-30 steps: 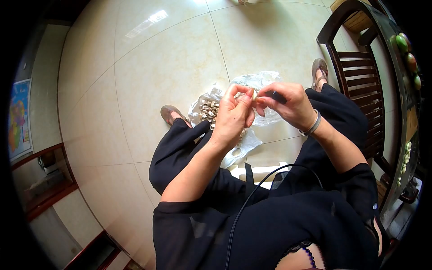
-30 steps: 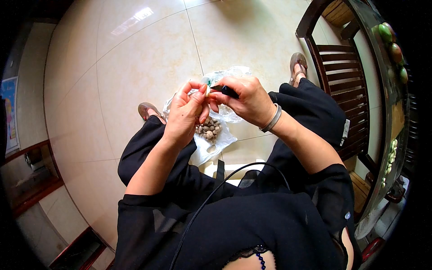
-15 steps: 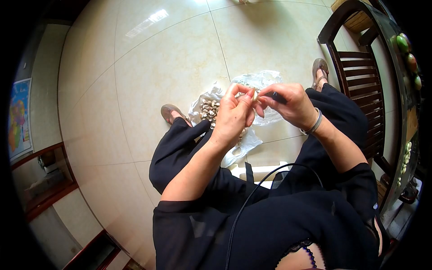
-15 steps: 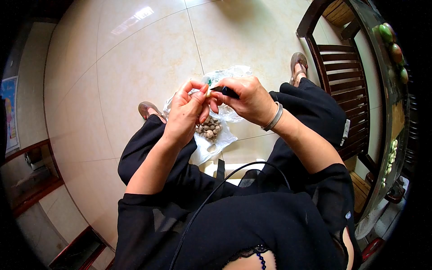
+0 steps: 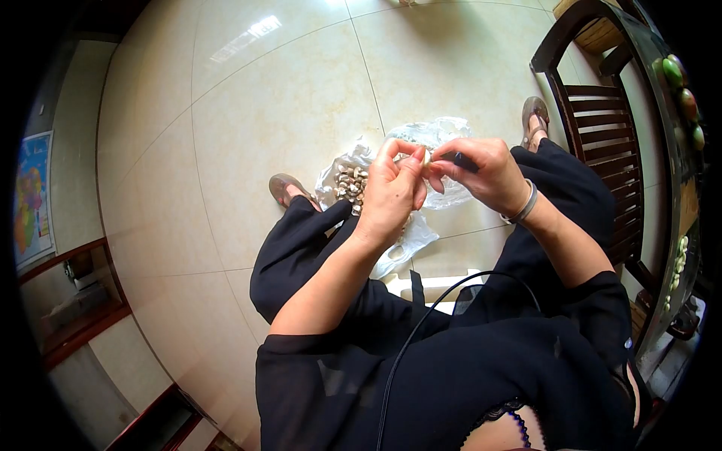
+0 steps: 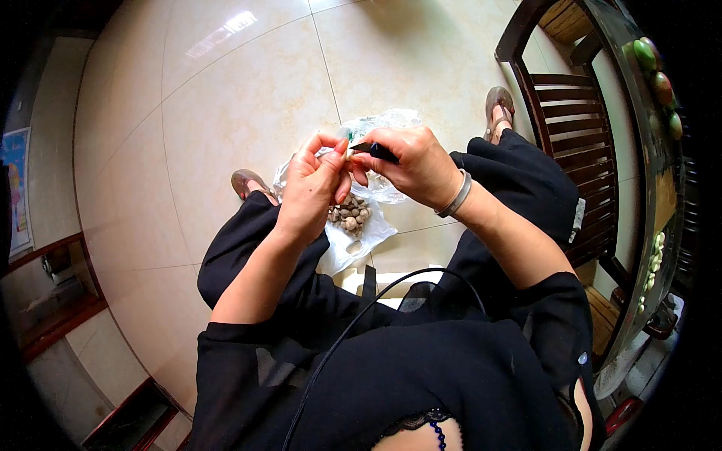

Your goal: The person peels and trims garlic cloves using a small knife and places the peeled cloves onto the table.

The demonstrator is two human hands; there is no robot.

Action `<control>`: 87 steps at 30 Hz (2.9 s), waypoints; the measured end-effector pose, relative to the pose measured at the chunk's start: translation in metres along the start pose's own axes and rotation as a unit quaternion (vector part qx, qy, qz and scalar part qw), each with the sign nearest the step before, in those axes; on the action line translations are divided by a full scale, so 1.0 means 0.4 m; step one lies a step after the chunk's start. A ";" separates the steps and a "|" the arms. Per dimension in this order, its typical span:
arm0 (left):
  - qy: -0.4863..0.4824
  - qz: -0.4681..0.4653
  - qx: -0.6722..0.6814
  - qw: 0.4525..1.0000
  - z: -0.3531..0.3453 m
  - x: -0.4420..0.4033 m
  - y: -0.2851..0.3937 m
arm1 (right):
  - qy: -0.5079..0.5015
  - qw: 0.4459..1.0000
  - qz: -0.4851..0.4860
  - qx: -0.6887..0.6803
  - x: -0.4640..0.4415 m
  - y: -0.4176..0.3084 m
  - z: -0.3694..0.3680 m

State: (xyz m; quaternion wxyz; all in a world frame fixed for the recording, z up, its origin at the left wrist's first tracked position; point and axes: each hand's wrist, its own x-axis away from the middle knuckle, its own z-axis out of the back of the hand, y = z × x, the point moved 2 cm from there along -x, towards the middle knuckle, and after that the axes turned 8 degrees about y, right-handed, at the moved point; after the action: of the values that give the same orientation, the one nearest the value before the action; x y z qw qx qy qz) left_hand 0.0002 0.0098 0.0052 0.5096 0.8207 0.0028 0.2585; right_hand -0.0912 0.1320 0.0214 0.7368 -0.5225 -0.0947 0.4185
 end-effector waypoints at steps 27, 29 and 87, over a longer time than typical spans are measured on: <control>-0.014 0.070 0.090 0.993 0.007 -0.003 -0.009 | 0.072 0.996 -0.056 0.012 0.001 0.009 0.015; -0.016 0.079 0.100 0.992 0.009 -0.003 -0.007 | 0.088 0.994 -0.068 0.001 0.001 0.017 0.017; -0.011 0.141 0.177 0.974 0.014 -0.005 -0.010 | 0.024 0.997 -0.072 -0.010 -0.006 0.017 0.010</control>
State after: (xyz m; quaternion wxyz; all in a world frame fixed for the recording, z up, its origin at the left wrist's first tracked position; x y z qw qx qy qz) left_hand 0.0018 0.0063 -0.0009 0.3147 0.8926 -0.0730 0.3145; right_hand -0.0985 0.1335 0.0182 0.7615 -0.5321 -0.1181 0.3508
